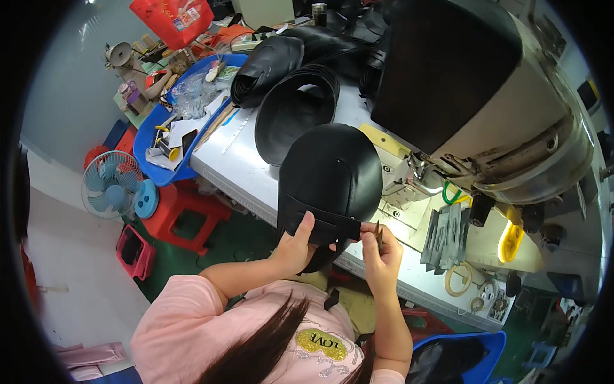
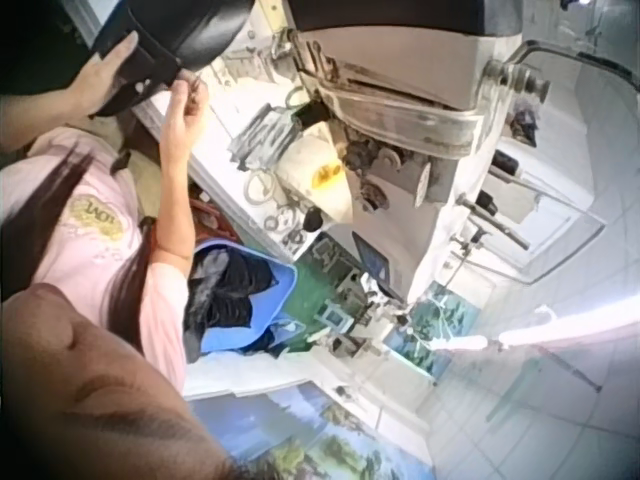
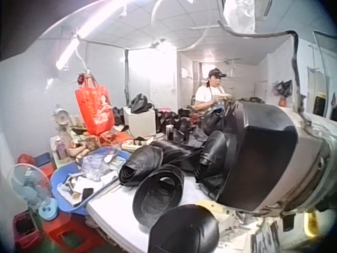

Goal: The person operates an industrial sewing machine to stitch a black strap onto the upper part of a black shoe. They repeatedly position the shoe under the needle, guide the material through the machine, and trim excess thread with scissors. The process is repeated for multiple shoes in a production setting.

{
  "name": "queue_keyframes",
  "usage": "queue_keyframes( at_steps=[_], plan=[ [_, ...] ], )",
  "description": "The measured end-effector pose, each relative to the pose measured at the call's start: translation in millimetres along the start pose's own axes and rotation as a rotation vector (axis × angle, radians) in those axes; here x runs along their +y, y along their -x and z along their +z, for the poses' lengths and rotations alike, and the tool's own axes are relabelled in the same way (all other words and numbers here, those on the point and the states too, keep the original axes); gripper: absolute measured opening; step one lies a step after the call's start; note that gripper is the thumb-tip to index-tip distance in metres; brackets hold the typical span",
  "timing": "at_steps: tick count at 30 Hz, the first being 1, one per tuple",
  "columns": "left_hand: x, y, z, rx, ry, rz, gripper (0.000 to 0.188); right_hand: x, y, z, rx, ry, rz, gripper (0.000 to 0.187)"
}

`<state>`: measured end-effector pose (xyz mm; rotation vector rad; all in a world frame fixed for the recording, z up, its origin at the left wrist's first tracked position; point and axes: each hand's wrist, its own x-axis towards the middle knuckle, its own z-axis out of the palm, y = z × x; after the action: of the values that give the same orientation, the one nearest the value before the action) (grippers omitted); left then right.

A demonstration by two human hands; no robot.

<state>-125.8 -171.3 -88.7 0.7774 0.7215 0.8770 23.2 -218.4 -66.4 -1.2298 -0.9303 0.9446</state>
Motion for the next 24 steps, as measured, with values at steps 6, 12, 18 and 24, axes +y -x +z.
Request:
queue_keyframes(
  at_steps=[6,12,18,24],
  plan=[
    [-1.0,-2.3,10.6,0.022,0.199,0.049,0.035,1.0,0.5,8.3,0.060,0.037,0.026,0.010],
    [0.1,-1.7,9.6,-0.013,0.282,0.043,0.035,-5.0,15.5,21.0,0.143,0.062,-0.084,0.012],
    [-2.8,-0.3,6.2,-0.047,0.235,-0.001,0.044,-5.8,15.0,20.1,0.212,0.107,-0.028,0.013],
    [-1.6,-0.2,9.7,-0.080,0.196,0.027,0.046,-1.5,13.0,14.8,0.201,0.023,0.036,0.011]
  ],
)
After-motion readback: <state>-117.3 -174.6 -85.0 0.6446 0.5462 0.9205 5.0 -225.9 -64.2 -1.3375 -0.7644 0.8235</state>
